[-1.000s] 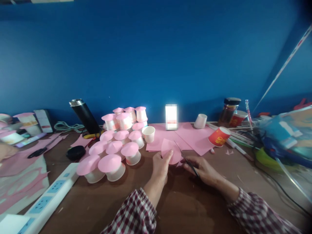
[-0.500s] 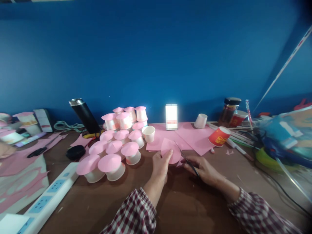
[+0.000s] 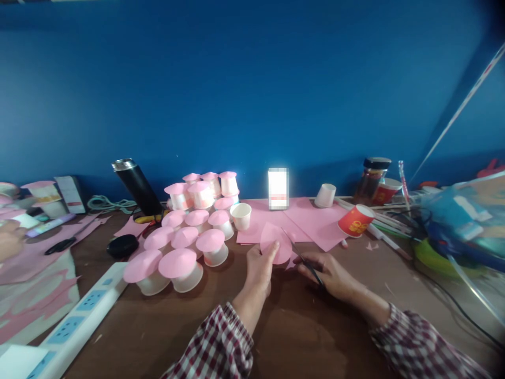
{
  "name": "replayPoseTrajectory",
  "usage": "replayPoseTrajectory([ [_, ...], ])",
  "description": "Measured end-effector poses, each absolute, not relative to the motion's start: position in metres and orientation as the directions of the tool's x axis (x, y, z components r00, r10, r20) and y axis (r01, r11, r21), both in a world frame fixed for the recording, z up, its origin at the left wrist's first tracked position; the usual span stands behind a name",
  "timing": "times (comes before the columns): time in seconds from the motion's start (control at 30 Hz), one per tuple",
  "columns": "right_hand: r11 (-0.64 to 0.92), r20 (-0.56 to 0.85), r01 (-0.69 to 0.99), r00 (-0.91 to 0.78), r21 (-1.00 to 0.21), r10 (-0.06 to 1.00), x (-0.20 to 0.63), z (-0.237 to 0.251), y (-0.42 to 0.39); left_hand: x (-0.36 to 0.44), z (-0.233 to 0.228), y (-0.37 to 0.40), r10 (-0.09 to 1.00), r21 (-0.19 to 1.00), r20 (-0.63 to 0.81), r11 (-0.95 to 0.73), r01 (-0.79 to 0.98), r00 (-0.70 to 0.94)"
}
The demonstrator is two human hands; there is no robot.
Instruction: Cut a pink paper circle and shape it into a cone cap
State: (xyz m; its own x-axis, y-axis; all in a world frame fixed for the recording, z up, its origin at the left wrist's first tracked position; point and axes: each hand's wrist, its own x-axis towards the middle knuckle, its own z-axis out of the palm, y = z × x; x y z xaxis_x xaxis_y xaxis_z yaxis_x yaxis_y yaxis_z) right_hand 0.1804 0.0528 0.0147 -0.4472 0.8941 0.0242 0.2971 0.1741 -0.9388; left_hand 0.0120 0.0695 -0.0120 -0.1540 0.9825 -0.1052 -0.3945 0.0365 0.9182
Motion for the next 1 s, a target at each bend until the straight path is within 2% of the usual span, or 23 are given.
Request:
replayPoseTrajectory([
  [0.37, 0.168, 0.013, 0.31, -0.445, -0.936, 0.895, 0.1796, 0.0182, 0.0517, 0.012, -0.0139, 0.0703, 0.978, 0.912, -0.103, 0.019, -0.41, -0.184],
  [0.77, 0.186, 0.03, 0.285, -0.476, -0.94, 0.879, 0.1816, 0.0179, 0.0539, 0.0121, -0.0075, 0.0679, 0.985, 0.943, -0.102, 0.052, -0.329, -0.137],
  [1.0, 0.2, 0.037, 0.304, -0.467, -0.932, 0.884, 0.1816, 0.0181, 0.0541, 0.0127, -0.0071, 0.0675, 0.988, 0.934, -0.1, 0.053, -0.353, -0.117],
])
